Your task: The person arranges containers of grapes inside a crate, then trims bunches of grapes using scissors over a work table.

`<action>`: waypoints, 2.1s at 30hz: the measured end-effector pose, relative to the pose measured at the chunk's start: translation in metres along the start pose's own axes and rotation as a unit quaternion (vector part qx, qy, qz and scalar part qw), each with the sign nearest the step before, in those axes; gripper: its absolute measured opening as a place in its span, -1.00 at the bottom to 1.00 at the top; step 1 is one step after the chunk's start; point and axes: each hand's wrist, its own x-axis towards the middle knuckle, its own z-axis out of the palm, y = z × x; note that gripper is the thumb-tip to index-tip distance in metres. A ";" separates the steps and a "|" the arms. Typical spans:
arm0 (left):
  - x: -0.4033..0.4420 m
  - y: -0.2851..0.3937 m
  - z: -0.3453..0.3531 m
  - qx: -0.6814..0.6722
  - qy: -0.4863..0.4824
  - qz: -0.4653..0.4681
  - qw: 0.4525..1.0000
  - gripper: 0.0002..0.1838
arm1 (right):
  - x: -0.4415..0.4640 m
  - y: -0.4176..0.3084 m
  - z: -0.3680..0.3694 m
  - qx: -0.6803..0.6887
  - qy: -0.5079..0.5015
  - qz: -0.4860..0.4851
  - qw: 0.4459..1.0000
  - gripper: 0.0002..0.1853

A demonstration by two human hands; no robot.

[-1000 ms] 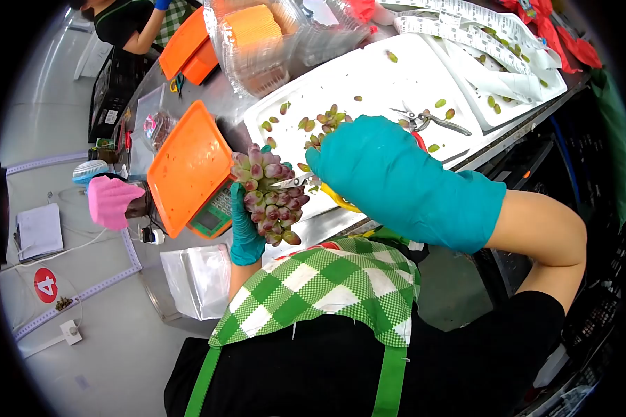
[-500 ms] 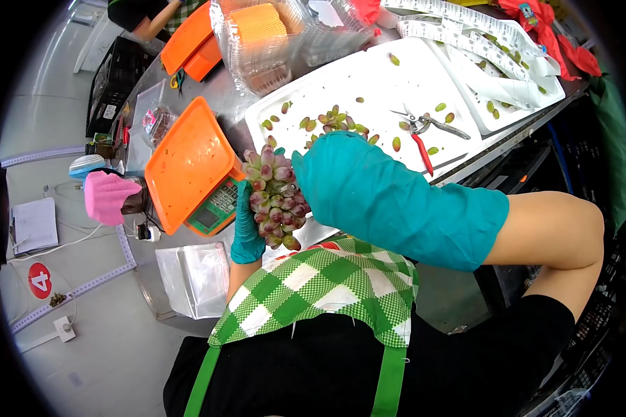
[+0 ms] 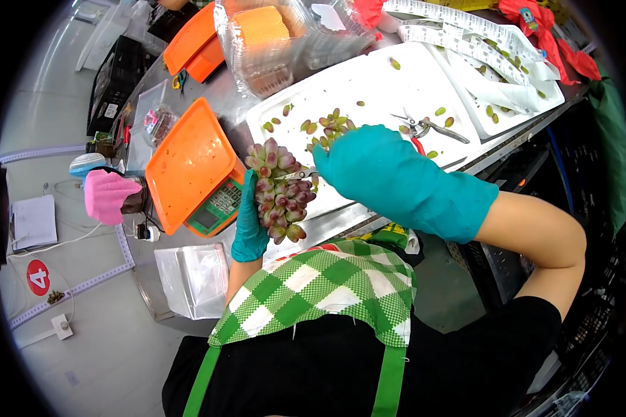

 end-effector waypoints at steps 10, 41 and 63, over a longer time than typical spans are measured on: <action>0.015 0.008 0.020 0.063 0.058 0.048 0.995 -0.51 | 0.009 -0.044 0.088 0.811 0.150 0.292 0.485 -0.53; 0.011 -0.015 -0.022 -0.022 -0.077 0.070 0.994 -0.22 | -0.006 0.003 -0.021 0.327 -0.013 0.113 0.938 -0.48; 0.005 -0.015 -0.018 0.028 -0.026 0.029 0.999 -0.24 | 0.012 0.006 -0.032 0.155 -0.071 -0.007 0.985 -0.70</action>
